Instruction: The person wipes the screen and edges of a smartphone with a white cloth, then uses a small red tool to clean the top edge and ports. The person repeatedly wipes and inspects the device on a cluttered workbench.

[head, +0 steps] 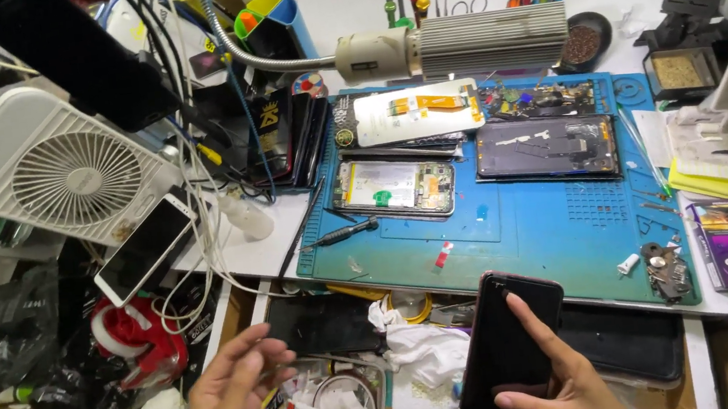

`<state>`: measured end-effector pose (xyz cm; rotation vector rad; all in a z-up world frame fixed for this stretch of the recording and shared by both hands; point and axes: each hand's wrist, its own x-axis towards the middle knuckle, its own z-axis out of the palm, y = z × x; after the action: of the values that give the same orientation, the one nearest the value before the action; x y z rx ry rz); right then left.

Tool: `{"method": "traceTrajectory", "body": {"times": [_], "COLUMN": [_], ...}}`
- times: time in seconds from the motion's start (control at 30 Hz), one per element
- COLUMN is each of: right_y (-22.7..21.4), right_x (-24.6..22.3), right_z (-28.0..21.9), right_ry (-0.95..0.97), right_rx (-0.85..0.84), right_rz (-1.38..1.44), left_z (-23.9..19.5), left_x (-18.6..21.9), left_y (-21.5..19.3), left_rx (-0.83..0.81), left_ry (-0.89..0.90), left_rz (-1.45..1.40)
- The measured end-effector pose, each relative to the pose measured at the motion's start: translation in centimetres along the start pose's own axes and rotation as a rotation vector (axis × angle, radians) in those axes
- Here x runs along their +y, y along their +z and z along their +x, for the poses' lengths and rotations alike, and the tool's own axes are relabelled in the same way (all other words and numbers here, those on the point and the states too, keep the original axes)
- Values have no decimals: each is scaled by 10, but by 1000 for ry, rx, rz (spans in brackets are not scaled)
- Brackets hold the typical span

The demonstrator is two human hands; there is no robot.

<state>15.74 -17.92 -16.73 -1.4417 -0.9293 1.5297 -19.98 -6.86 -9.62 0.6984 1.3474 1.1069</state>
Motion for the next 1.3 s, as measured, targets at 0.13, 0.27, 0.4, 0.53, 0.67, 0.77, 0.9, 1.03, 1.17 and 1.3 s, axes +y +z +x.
{"method": "traceTrajectory", "body": {"times": [0.13,0.27,0.4,0.53,0.67,0.77,0.9,1.03,1.17,1.3], "right_y": [10,50,70,67,60,54,51,48,38,38], "right_x": [-14,-66,-100,-95,-90,-82,-80,-73,-58,-64], "right_z": [1,-7,-15,-14,-12,-8,-8,-9,-8,-9], "right_ry": [76,225,300,252,272,257,276,239,205,221], "right_rx": [79,352,488,492,465,430,396,393,368,368], "right_rz": [7,167,130,97,109,110,108,124,118,120], "left_z": [14,46,70,94,107,111,107,104,106,106], "left_x": [14,25,26,15,16,19,21,23,22,13], "left_y": [-54,-129,-162,-178,-184,-185,-176,-172,-173,-182], "left_rx": [241,606,610,621,600,593,572,598,565,577], "left_ry": [282,335,121,17,-157,-158,-169,-174,-169,-89], "left_rz": [53,142,343,339,230,106,31,40,10,-92]}}
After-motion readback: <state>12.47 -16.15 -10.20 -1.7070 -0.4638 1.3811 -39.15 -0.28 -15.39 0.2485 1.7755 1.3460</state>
